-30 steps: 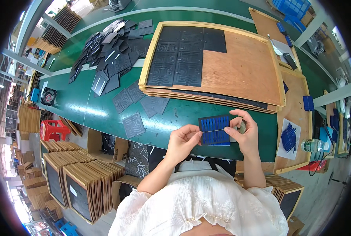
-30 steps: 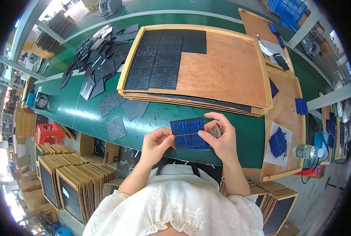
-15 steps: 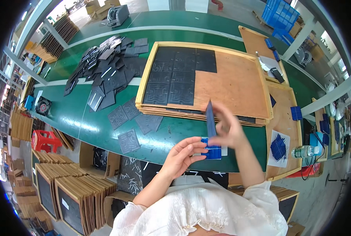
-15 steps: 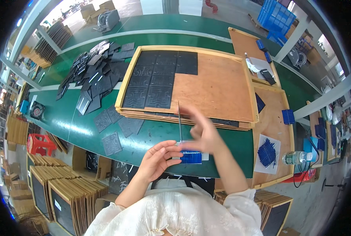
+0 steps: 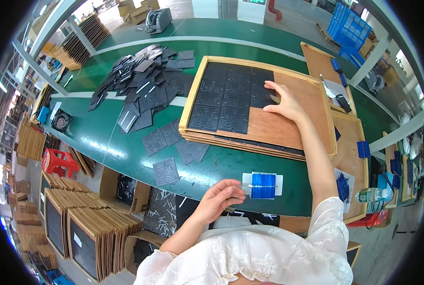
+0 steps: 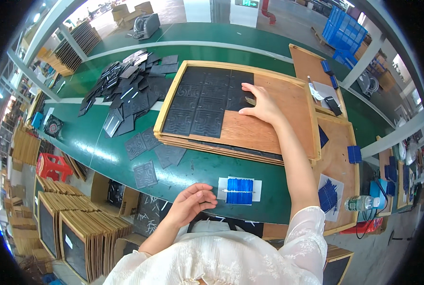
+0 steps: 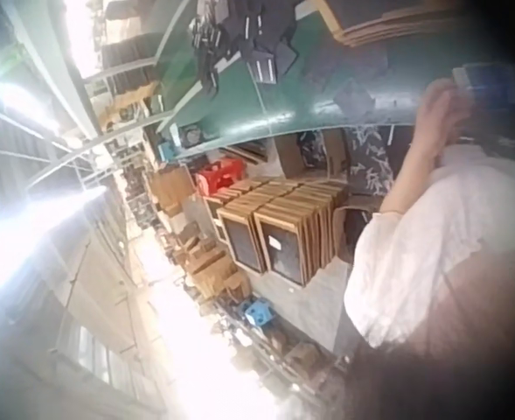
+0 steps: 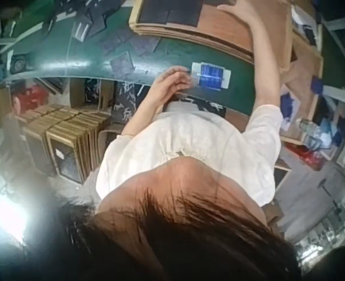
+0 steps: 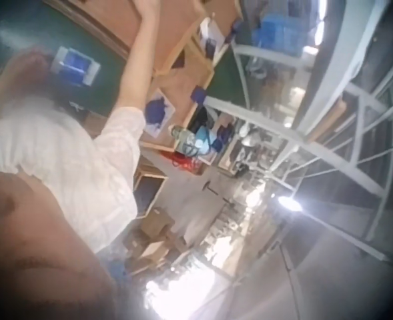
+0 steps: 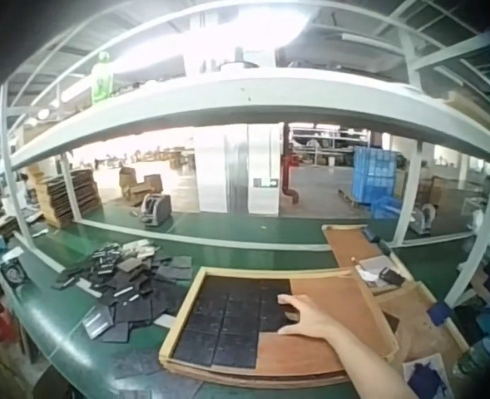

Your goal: The person assembles solar panels by placing backing sheets into a wooden tray and pressing solar cells onto backing plates by hand.

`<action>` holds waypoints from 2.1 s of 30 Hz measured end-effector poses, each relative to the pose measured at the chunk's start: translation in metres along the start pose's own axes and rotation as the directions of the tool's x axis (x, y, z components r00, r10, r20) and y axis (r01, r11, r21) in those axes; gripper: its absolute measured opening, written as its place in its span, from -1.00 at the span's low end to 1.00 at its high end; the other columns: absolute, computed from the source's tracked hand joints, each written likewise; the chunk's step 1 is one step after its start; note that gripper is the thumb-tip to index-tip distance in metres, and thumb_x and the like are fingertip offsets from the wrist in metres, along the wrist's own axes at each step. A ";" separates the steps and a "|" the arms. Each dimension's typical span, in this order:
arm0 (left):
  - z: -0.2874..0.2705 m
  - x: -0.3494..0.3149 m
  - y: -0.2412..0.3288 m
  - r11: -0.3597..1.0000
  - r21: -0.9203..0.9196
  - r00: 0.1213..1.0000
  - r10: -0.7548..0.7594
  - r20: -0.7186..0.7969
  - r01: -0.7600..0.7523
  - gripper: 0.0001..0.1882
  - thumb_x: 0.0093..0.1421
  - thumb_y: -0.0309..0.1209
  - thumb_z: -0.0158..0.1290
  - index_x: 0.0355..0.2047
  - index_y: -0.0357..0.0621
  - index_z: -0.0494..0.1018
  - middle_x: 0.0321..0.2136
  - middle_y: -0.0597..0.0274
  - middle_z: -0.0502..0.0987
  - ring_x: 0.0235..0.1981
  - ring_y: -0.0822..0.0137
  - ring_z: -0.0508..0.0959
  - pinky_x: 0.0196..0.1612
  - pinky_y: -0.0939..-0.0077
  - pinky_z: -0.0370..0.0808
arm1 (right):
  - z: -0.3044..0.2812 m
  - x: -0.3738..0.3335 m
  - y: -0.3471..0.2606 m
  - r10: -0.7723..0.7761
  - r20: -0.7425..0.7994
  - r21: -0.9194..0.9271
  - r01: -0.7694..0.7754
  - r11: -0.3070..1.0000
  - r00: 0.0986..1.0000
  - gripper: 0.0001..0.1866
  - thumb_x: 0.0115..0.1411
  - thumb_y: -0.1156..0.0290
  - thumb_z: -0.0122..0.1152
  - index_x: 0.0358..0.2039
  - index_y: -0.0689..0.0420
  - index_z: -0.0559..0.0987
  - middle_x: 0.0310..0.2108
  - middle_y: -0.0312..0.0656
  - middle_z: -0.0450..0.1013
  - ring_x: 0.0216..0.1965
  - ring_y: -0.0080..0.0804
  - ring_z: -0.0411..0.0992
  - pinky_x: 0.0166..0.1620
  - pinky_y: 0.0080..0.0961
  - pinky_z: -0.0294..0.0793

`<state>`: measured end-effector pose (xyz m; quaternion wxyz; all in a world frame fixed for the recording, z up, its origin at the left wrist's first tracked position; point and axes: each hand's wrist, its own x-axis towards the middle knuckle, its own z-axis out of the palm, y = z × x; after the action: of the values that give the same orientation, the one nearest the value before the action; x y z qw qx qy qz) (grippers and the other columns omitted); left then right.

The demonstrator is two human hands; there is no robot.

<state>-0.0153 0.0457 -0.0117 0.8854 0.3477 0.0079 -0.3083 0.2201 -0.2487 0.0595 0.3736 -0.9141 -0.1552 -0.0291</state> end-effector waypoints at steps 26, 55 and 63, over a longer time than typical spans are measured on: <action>-0.098 -0.057 0.103 -0.267 0.898 0.783 0.610 -0.123 0.349 0.02 -0.17 -0.29 0.45 0.33 -0.04 0.22 0.16 0.15 0.42 0.24 -0.04 0.28 0.24 0.05 0.22 | -0.139 -0.083 -0.176 -0.871 -0.220 0.204 0.894 0.399 0.439 -0.62 0.18 0.17 0.38 -0.24 0.20 0.48 -0.43 -0.22 0.37 -0.53 -0.55 0.26 -0.49 -0.67 0.17; -0.022 -0.039 0.067 -0.233 0.958 0.574 0.767 0.287 -0.167 0.20 -0.35 -0.36 0.53 0.29 -0.29 0.09 -0.03 -0.07 0.38 -0.03 0.00 0.44 0.08 0.14 0.41 | 0.020 -0.117 -0.202 -0.349 -0.126 0.500 0.364 0.786 0.928 -0.69 0.03 0.58 0.46 -0.18 0.19 0.62 -0.43 -0.26 0.57 -0.53 -0.70 0.42 -0.47 -0.78 0.35; 0.016 0.001 0.037 -0.223 0.904 0.531 0.748 0.398 -0.365 0.22 -0.29 -0.33 0.53 0.33 -0.29 0.04 0.18 -0.05 0.28 0.16 0.01 0.35 0.14 0.14 0.37 | 0.096 -0.172 -0.156 -0.004 -0.184 0.395 0.078 0.915 0.983 -0.72 -0.03 0.58 0.50 -0.38 0.20 0.51 -0.60 -0.32 0.40 -0.57 -0.72 0.29 -0.50 -0.70 0.27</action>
<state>0.0025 0.0564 0.0234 0.4563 0.8204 -0.2159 0.2686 0.0028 -0.1222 0.0660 0.5643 -0.8084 -0.1429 -0.0868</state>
